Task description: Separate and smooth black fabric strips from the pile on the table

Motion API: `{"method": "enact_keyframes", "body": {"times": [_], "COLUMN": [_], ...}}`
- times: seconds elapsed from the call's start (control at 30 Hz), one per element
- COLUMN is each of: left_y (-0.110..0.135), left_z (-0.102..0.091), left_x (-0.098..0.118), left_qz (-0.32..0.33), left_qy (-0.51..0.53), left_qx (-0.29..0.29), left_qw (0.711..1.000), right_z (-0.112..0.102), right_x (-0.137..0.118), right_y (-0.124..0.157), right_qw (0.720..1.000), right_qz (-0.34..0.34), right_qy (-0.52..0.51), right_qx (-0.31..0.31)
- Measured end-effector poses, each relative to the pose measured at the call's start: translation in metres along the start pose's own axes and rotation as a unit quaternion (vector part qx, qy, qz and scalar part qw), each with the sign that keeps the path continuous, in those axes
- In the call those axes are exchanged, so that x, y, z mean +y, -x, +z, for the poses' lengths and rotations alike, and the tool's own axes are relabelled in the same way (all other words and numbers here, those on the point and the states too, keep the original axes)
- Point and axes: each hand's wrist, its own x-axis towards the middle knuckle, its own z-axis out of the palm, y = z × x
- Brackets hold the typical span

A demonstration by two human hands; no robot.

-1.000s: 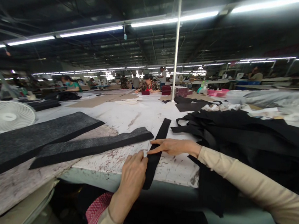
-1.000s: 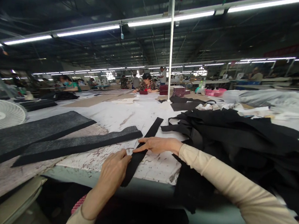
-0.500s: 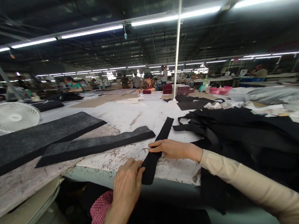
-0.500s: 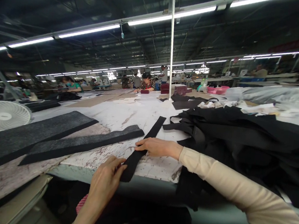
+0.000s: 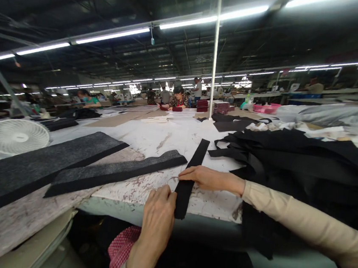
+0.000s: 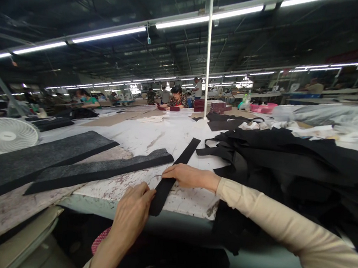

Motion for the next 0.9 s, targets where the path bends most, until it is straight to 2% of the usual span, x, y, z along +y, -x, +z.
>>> {"method": "enact_keyframes", "body": {"times": [0.17,0.3,0.5,0.63,0.73,0.8,0.9], "left_y": [0.0,0.002,0.013,0.018,0.026,0.03,0.024], "left_z": [0.002,0.004,0.012,0.013,0.009,0.008,0.011], "left_x": [-0.001,-0.005,-0.009,-0.008,-0.01,-0.01,-0.007], "left_qz": [0.035,0.048,-0.072,-0.09,-0.103,-0.111,-0.095], "left_qy": [-0.024,-0.017,0.109,0.159,0.23,0.225,0.166], "left_qx": [0.018,0.032,0.088,0.104,0.122,0.137,0.135], "left_qw": [0.999,0.998,0.988,0.978,0.96,0.958,0.972], "right_z": [-0.002,-0.005,-0.005,-0.003,-0.004,-0.004,-0.002], "right_x": [0.0,-0.009,-0.016,-0.015,-0.019,-0.02,-0.013], "right_y": [0.002,0.003,0.004,0.005,0.006,0.006,0.009], "right_qw": [0.999,0.996,0.994,0.995,0.995,0.995,0.996], "right_qz": [0.007,-0.006,-0.017,-0.011,-0.004,0.001,0.009], "right_qy": [0.02,0.057,0.079,0.081,0.078,0.073,0.059], "right_qx": [-0.028,-0.063,-0.069,-0.064,-0.066,-0.068,-0.06]}}
